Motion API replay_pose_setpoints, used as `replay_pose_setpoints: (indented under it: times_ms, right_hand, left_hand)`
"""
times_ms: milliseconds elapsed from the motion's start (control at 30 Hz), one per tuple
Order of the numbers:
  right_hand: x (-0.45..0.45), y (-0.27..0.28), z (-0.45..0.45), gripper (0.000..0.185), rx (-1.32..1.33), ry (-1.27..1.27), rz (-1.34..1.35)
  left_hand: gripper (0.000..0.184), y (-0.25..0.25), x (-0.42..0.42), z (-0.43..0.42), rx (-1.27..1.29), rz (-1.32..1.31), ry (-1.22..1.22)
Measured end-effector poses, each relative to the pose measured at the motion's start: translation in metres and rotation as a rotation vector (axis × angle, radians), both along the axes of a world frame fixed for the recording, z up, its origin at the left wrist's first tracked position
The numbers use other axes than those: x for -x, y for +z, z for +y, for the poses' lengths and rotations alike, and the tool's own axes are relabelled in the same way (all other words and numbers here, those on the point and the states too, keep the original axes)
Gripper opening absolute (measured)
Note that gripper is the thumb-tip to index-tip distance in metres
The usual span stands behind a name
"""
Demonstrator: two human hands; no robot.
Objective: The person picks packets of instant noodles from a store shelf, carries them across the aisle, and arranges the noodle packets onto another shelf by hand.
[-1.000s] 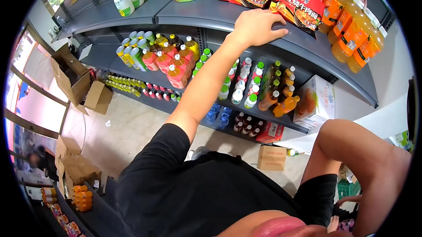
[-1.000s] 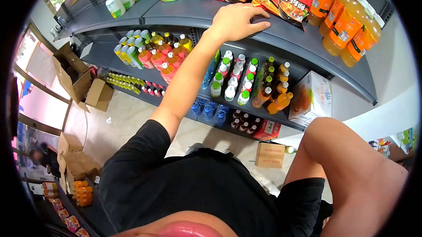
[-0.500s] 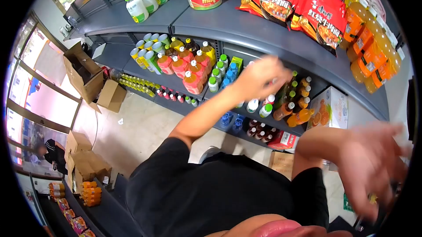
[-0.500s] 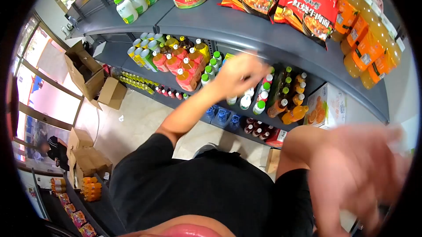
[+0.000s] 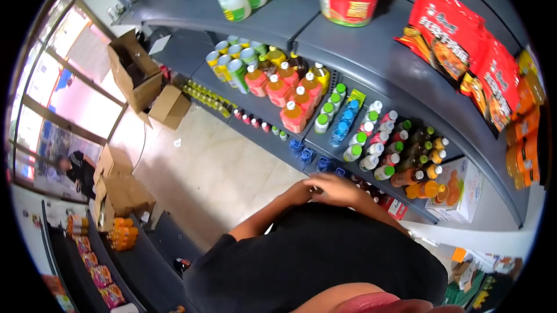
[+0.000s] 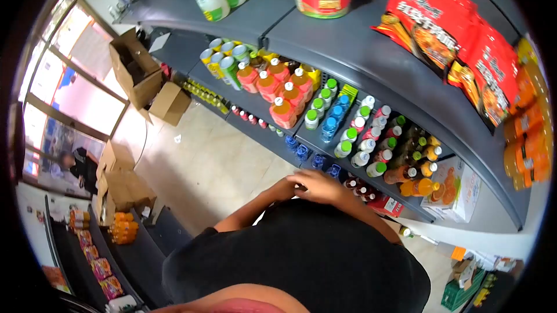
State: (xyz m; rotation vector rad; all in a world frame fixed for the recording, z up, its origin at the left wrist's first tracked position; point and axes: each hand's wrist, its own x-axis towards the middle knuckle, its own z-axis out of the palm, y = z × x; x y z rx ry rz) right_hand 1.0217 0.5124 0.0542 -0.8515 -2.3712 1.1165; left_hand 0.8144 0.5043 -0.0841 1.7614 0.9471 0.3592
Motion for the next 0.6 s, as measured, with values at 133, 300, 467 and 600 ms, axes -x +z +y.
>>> replay_pose_setpoints:
  times_ms: [133, 300, 467, 600]
  right_hand:
    - [0.014, -0.036, 0.008, 0.042, 0.183, 0.018, -0.277]
    - [-0.002, -0.028, 0.049, 0.043, 0.087, 0.169, -0.242]
    - [0.000, -0.026, 0.060, 0.049, 0.122, 0.237, -0.234]
    - [0.005, -0.026, 0.059, 0.051, 0.080, 0.321, -0.252]
  left_hand:
    - [0.043, 0.034, -0.009, 0.023, -0.040, 0.727, -0.331]
    - [0.034, -0.020, -0.023, 0.024, -0.107, 0.388, -0.165]
    - [0.032, 0.012, -0.027, 0.017, -0.060, 0.629, -0.030]
    - [0.036, 0.035, -0.021, 0.000, 0.060, 0.353, 0.165]
